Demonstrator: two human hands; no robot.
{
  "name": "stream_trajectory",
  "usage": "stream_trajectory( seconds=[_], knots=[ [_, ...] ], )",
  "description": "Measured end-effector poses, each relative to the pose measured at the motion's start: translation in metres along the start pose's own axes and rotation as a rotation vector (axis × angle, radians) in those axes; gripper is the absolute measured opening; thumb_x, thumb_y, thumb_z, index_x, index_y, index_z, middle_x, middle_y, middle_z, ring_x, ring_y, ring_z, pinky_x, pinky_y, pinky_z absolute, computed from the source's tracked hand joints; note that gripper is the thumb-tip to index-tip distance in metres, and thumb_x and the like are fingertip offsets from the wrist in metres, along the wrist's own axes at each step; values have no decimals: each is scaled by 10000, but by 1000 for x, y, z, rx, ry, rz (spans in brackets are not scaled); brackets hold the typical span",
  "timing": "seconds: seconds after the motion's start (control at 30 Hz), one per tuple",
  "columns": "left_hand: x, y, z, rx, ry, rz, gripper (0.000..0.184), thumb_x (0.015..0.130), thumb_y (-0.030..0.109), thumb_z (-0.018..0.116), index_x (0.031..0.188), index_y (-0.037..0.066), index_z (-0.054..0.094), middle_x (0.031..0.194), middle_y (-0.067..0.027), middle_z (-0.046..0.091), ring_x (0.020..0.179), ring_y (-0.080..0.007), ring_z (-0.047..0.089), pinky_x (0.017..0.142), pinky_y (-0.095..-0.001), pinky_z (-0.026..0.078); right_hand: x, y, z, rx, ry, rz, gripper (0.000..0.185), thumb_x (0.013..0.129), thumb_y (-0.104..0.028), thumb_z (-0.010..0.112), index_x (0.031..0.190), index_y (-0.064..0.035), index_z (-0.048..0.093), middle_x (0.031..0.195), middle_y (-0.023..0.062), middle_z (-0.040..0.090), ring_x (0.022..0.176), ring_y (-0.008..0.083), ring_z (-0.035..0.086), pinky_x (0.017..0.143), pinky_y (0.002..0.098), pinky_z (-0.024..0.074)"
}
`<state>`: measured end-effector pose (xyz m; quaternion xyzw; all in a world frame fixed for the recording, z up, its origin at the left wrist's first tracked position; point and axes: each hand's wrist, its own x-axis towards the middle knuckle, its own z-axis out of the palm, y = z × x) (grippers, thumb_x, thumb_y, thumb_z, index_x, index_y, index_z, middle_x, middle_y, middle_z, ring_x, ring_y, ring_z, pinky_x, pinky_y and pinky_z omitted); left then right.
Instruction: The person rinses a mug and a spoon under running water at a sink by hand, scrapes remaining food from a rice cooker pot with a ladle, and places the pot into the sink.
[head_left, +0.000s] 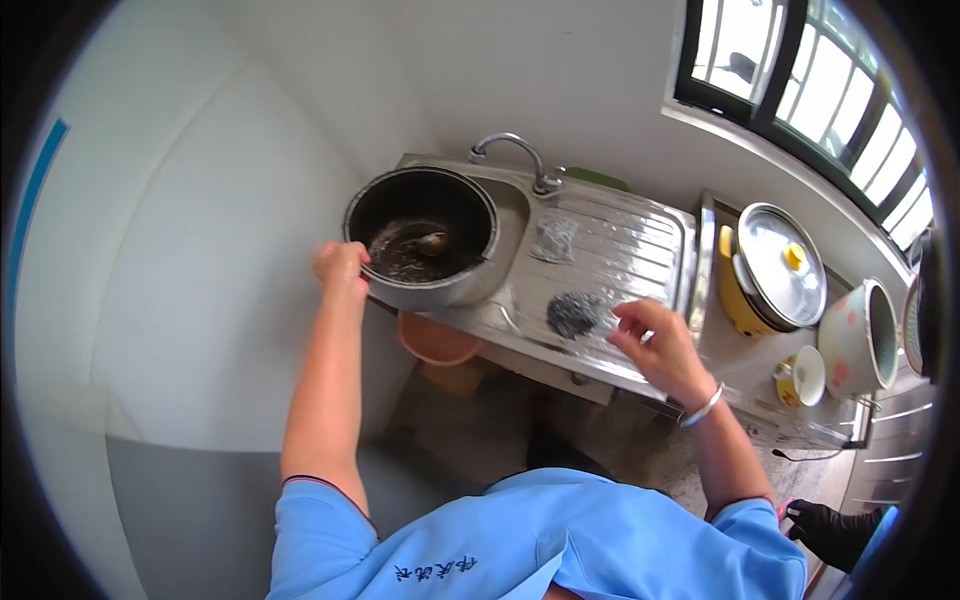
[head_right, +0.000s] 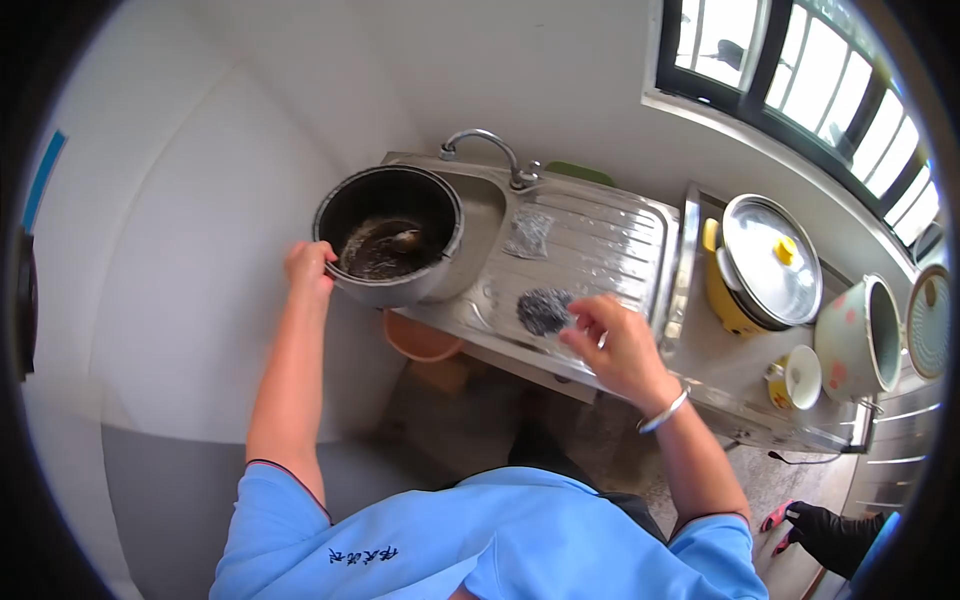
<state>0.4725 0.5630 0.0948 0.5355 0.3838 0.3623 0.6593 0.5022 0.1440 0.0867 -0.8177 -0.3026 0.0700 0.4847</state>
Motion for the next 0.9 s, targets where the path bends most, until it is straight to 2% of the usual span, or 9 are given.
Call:
stream_trajectory(
  seconds=[0.1,0.2,0.23,0.27,0.33,0.47,0.57,0.7,0.9],
  knots=[
    [40,-24,20,5,-65,13,228,504,-154,524,566,31,405,525,-65,442,474,-184,457,396,-315,336,82,40,4,-195,30,40,329,749,-142,709,1019,6,593,871,132,590,695,224,600,662,339,483],
    [65,-48,38,73,-42,0,260,505,-151,539,533,46,371,540,-34,394,452,-161,381,387,-310,313,157,83,20,-315,1,85,457,751,-157,704,1157,-32,535,1070,169,539,845,281,599,763,384,480],
    [71,-52,43,71,-23,-5,260,505,-151,539,533,46,371,540,-34,394,452,-161,381,387,-310,313,178,92,23,-342,-39,105,545,749,-147,695,1239,-58,472,1170,181,488,969,337,565,824,411,463],
    [77,-62,44,29,-43,-28,272,502,-150,540,534,52,361,547,-24,373,453,-153,360,385,-307,299,198,107,32,-337,-64,112,545,749,-147,695,1239,-58,472,1170,181,488,969,337,565,824,411,463],
    [88,-81,45,1,-61,-58,284,500,-149,542,535,57,350,553,-13,353,453,-144,339,384,-305,286,232,132,48,-476,76,-101,618,747,-112,677,1300,-69,404,1253,193,443,1041,372,536,851,428,453],
    [111,-112,48,73,-127,-143,320,510,-139,536,557,90,318,568,0,324,466,-133,341,390,-292,263,259,138,77,-509,99,3,610,742,-72,654,1286,-54,377,1230,200,484,1068,383,528,857,436,449],
    [123,-129,44,83,-201,-219,309,540,-130,531,576,97,325,567,-1,334,463,-135,345,398,-285,269,266,130,92,-467,198,65,443,737,-39,621,1136,-33,430,1045,190,591,1017,375,555,816,457,454],
    [140,-150,33,67,-274,-276,301,550,-124,538,574,96,334,564,-11,365,473,-141,381,397,-283,273,280,118,92,-614,199,126,323,736,-95,641,990,-44,447,946,177,595,892,388,587,701,475,453],
    [161,-189,22,195,-377,-447,196,579,-94,572,615,46,440,579,-38,454,488,-161,447,430,-287,318,288,117,109,-679,229,247,320,745,-130,658,973,-63,444,936,178,604,861,396,595,689,479,454]
  ],
)
